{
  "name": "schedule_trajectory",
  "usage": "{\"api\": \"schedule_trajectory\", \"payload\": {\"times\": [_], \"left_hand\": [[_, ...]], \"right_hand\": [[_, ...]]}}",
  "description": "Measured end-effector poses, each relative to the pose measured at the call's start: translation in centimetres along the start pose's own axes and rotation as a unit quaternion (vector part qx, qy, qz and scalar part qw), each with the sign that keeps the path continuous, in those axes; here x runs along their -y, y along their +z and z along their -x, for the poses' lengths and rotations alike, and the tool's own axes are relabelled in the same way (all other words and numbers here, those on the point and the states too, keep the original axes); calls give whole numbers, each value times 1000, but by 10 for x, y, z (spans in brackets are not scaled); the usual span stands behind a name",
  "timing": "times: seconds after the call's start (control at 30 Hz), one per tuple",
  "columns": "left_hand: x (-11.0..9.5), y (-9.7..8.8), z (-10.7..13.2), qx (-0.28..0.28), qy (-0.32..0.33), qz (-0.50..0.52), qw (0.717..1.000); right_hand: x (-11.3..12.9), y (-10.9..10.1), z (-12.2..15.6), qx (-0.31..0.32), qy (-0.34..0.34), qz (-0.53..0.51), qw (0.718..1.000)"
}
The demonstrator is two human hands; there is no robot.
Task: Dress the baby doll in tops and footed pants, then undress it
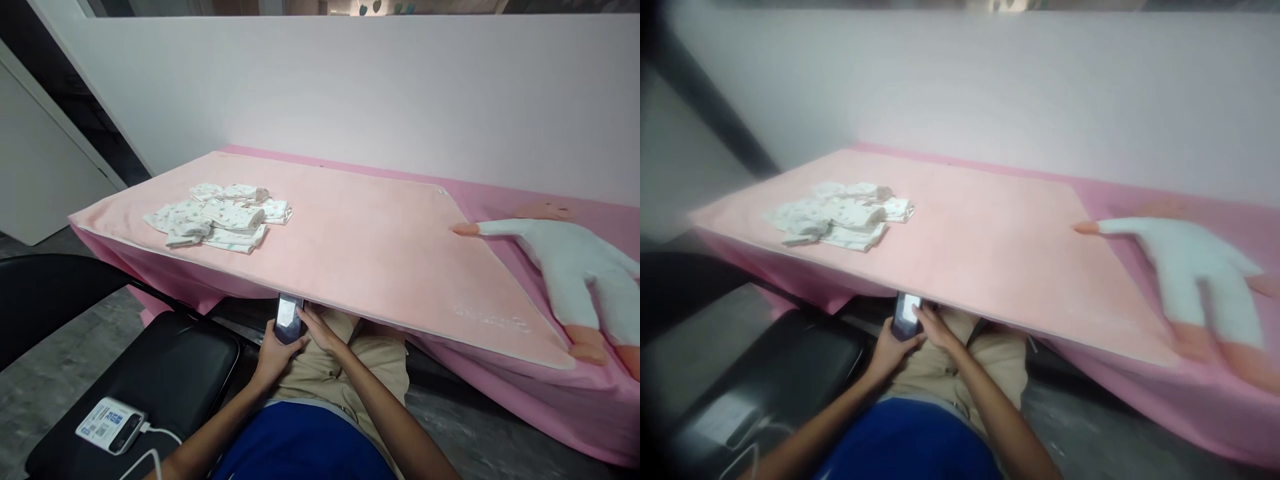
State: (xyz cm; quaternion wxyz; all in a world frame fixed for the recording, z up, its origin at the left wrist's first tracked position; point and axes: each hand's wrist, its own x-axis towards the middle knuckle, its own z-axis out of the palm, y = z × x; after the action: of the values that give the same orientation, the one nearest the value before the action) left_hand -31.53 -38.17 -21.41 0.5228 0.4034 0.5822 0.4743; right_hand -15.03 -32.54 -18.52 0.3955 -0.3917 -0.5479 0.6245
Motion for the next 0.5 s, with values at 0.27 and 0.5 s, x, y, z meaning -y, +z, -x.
{"api": "schedule_trajectory", "payload": {"times": [0.27,0.5], "left_hand": [[-17,9,27,71,24,64,995],[-1,5,14,127,-20,182,975]], "right_hand": [[10,0,6,-17,-12,-92,996],[-5,-6,7,-35,-19,-74,996]]}}
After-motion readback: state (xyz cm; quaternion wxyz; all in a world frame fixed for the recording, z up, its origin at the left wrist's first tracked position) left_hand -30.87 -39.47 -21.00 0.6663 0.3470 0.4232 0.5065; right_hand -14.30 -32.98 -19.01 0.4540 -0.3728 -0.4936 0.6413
